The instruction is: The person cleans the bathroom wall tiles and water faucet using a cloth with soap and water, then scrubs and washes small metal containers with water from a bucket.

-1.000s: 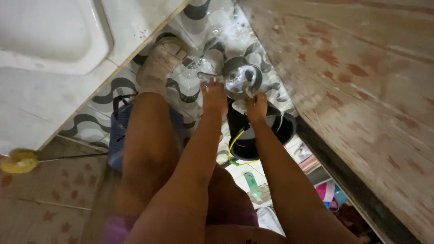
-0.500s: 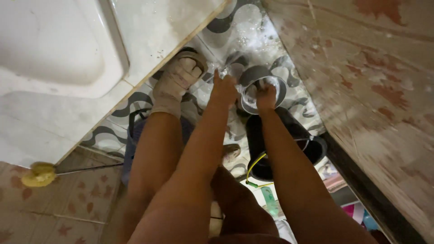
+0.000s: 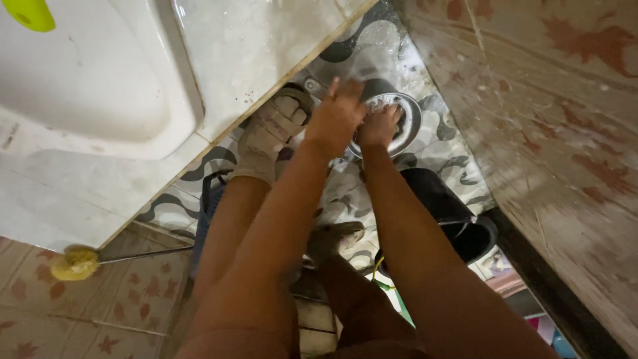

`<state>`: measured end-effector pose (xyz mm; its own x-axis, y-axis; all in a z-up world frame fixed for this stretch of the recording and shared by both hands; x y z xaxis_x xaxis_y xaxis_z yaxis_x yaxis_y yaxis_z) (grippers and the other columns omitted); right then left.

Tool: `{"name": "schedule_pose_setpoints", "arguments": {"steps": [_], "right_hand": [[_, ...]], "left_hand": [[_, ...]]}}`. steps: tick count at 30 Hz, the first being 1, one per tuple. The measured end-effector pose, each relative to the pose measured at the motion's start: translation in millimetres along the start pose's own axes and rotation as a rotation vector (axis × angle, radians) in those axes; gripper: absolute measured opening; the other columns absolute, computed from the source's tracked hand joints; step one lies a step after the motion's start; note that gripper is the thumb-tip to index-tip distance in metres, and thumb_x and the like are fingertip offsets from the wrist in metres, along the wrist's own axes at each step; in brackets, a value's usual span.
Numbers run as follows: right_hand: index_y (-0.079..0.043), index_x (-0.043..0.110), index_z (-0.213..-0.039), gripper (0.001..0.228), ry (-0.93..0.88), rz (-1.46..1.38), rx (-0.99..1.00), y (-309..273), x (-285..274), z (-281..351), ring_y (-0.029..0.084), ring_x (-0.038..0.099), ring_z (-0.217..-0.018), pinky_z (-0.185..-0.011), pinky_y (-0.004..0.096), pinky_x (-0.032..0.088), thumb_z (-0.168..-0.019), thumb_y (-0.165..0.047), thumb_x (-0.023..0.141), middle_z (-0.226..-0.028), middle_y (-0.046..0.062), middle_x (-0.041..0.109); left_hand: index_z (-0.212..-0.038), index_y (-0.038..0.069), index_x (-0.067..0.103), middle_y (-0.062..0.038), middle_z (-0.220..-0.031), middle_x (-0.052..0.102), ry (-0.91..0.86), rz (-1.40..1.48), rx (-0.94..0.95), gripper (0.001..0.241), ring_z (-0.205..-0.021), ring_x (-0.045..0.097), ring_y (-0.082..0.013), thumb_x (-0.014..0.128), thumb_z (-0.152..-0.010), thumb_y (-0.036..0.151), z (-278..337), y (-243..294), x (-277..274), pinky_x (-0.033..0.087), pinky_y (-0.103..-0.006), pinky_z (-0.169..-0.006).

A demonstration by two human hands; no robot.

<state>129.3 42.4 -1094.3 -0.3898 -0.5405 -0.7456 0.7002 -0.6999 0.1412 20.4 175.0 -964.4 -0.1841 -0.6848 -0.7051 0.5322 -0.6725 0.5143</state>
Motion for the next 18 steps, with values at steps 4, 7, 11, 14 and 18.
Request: {"name": "schedule_pose_setpoints", "arguments": {"steps": [4,7,11,14,18], "right_hand": [[0.007,0.059,-0.124,0.059,0.274,-0.072,-0.396,13,13,-2,0.056,0.034,-0.135,-0.109,0.059,0.035,-0.080,-0.029,0.077,-0.138,0.032,0.050],[0.002,0.063,-0.109,0.039,0.388,-0.355,-0.399,39,-14,29,0.047,0.049,-0.119,-0.100,0.052,0.043,-0.081,-0.020,0.077,-0.120,0.025,0.059],[-0.003,0.065,-0.102,0.014,0.505,-0.718,-0.388,63,-106,117,0.038,0.061,-0.105,-0.093,0.046,0.050,-0.088,-0.003,0.070,-0.109,0.018,0.067],[-0.005,0.062,-0.100,0.015,0.637,-0.708,-0.465,80,-194,204,0.037,0.062,-0.106,-0.093,0.044,0.052,-0.088,-0.002,0.070,-0.111,0.018,0.064],[-0.006,0.063,-0.100,0.022,0.583,-0.785,-0.350,121,-292,324,0.035,0.065,-0.097,-0.086,0.040,0.053,-0.080,-0.001,0.070,-0.110,0.017,0.066]], "left_hand": [[-0.158,0.030,0.032,-0.011,-0.171,0.010,-0.003,-0.089,-0.077,0.078,-0.157,0.008,-0.0276,0.062,-0.088,0.013,12,24,2,0.008,-0.0587,-0.124],[-0.165,0.034,0.015,-0.009,-0.172,-0.001,-0.095,-0.059,-0.146,0.090,-0.159,0.000,-0.0264,0.061,-0.090,0.015,37,53,9,0.006,-0.0615,-0.124],[-0.164,0.032,0.017,-0.010,-0.173,0.002,0.070,-0.033,-0.211,0.082,-0.160,0.001,-0.0263,0.054,-0.094,0.012,81,98,-17,0.005,-0.0652,-0.123],[-0.164,0.031,0.016,-0.013,-0.171,0.005,0.031,0.006,-0.235,0.086,-0.158,0.003,-0.0310,0.054,-0.089,0.009,122,144,-60,0.006,-0.0681,-0.120],[-0.163,0.021,0.022,-0.021,-0.163,0.026,0.171,0.279,-0.143,0.087,-0.151,0.024,-0.0398,0.059,-0.085,0.008,171,216,-130,0.018,-0.0658,-0.117]]}}
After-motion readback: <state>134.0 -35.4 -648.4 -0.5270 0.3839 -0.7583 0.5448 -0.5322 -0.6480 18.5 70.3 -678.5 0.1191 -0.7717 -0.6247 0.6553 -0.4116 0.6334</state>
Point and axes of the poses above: each hand's wrist, its own z-axis away from the middle knuckle, its own x-axis out of the palm, y = z × x, the point moved 5 cm from there along -z, towards the middle knuckle
